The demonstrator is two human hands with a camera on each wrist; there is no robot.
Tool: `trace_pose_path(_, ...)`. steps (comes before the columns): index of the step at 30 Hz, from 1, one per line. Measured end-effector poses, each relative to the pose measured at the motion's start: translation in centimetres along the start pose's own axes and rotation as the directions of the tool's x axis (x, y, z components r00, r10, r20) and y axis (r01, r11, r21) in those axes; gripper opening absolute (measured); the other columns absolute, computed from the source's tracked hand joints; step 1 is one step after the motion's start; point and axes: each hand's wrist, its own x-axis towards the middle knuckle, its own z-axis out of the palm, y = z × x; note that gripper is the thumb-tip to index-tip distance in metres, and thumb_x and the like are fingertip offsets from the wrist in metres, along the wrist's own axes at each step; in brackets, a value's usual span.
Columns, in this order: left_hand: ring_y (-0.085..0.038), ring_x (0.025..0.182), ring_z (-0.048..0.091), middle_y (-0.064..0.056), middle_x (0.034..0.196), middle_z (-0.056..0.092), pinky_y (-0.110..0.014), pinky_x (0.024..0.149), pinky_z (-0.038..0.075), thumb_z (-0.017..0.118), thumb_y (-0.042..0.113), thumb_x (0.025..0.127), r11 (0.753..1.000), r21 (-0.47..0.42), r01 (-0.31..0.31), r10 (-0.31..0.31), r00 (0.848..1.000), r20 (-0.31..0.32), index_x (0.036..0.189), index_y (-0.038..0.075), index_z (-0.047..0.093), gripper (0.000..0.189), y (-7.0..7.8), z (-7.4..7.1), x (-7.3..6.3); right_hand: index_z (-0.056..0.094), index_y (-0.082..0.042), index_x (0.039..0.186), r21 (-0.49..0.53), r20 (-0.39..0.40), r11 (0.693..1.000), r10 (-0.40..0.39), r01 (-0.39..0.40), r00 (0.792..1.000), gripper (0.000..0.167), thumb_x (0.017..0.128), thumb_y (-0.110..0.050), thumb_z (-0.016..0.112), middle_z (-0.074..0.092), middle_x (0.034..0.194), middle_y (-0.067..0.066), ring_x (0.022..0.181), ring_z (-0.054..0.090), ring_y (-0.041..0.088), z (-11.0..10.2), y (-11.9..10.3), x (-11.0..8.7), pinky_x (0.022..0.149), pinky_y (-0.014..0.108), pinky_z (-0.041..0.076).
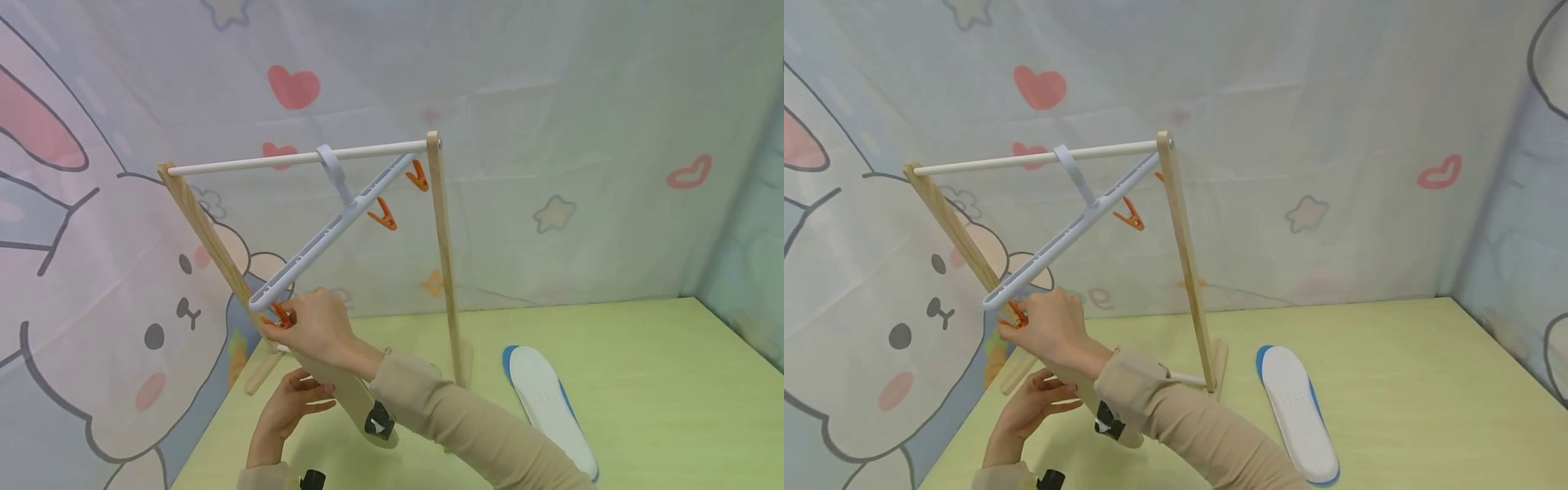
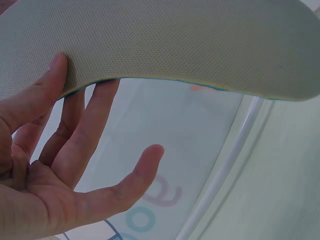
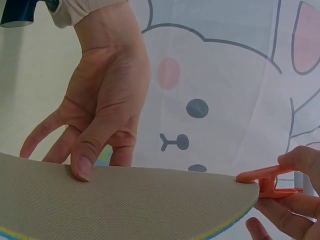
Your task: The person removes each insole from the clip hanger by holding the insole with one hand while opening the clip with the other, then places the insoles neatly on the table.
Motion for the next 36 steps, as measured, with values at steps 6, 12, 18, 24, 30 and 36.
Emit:
trace_pose_path(6, -0.009, 0.085, 0.064, 0.013, 0.087, 0.065, -0.036, 0.081, 0.053, 0.052, 0.001, 0.086, 1.000, 0.006, -0.005, 0.005, 1.000, 0.017, 0.098, 0.032, 0.059, 0.034, -0.05, 0.20, 0.03, 0.037, -0.019, 0.047, -0.028, -0.023, 1.000, -0.009, 0.009, 1.000, 0.044, 0.079, -0.038, 0.061, 0.024, 0.039, -0.010, 0.036, 0.018, 0.000, -0.07, 0.04, 0.09, 0.034, 0.011, 0.007)
trace_pose_path(12, -0.005, 0.082, 0.063, 0.013, 0.083, 0.064, -0.032, 0.079, 0.054, 0.054, -0.001, 0.084, 1.000, 0.011, -0.019, 0.019, 0.999, 0.044, 0.094, 0.032, 0.060, 0.034, 0.05, 0.58, -0.06, 0.034, -0.019, 0.047, -0.049, -0.033, 0.998, -0.034, 0.032, 0.999, 0.046, 0.080, -0.038, 0.060, 0.025, 0.041, -0.010, 0.038, 0.024, 0.001, -0.14, -0.22, 0.19, 0.035, 0.011, 0.009)
trace_pose_path(18, -0.004, 0.080, 0.063, 0.013, 0.082, 0.064, -0.031, 0.078, 0.054, 0.055, -0.002, 0.084, 1.000, -0.016, 0.006, -0.005, 0.999, 0.031, 0.092, 0.032, 0.061, 0.036, 0.19, 0.79, -0.03, 0.035, -0.019, 0.047, -0.059, -0.036, 0.997, -0.051, 0.048, 0.998, 0.047, 0.079, -0.040, 0.061, 0.025, 0.040, -0.010, 0.039, 0.026, 0.003, -0.35, -0.40, 0.24, 0.036, 0.013, 0.010)
trace_pose_path(24, -0.005, 0.080, 0.063, 0.013, 0.082, 0.064, -0.032, 0.079, 0.053, 0.058, 0.002, 0.083, 0.999, 0.010, 0.033, -0.033, 0.999, 0.011, 0.092, 0.032, 0.060, 0.031, 0.14, 0.90, 0.10, 0.035, -0.019, 0.047, -0.049, -0.029, 0.998, -0.046, 0.044, 0.999, 0.046, 0.079, -0.039, 0.061, 0.025, 0.040, -0.010, 0.039, 0.025, 0.002, -0.38, -0.44, 0.28, 0.036, 0.012, 0.010)
trace_pose_path(30, -0.005, 0.079, 0.063, 0.013, 0.081, 0.064, -0.034, 0.080, 0.053, 0.061, 0.005, 0.081, 0.999, 0.027, 0.044, -0.044, 0.999, 0.001, 0.092, 0.031, 0.061, 0.028, 0.03, 0.91, 0.30, 0.034, -0.019, 0.047, -0.036, -0.024, 0.999, -0.036, 0.036, 0.999, 0.047, 0.079, -0.038, 0.062, 0.023, 0.041, -0.010, 0.036, 0.020, 0.000, -0.32, -0.44, 0.31, 0.035, 0.011, 0.007)
trace_pose_path(36, -0.005, 0.079, 0.063, 0.014, 0.081, 0.065, -0.034, 0.080, 0.053, 0.061, 0.005, 0.081, 0.998, 0.036, 0.045, -0.045, 0.999, -0.005, 0.090, 0.031, 0.061, 0.028, -0.15, 0.83, 0.35, 0.039, -0.018, 0.049, 0.017, 0.009, 1.000, -0.004, 0.004, 1.000, 0.043, 0.078, -0.037, 0.064, 0.026, 0.041, -0.010, 0.036, 0.022, 0.000, -0.34, -0.55, 0.28, 0.034, 0.011, 0.009)
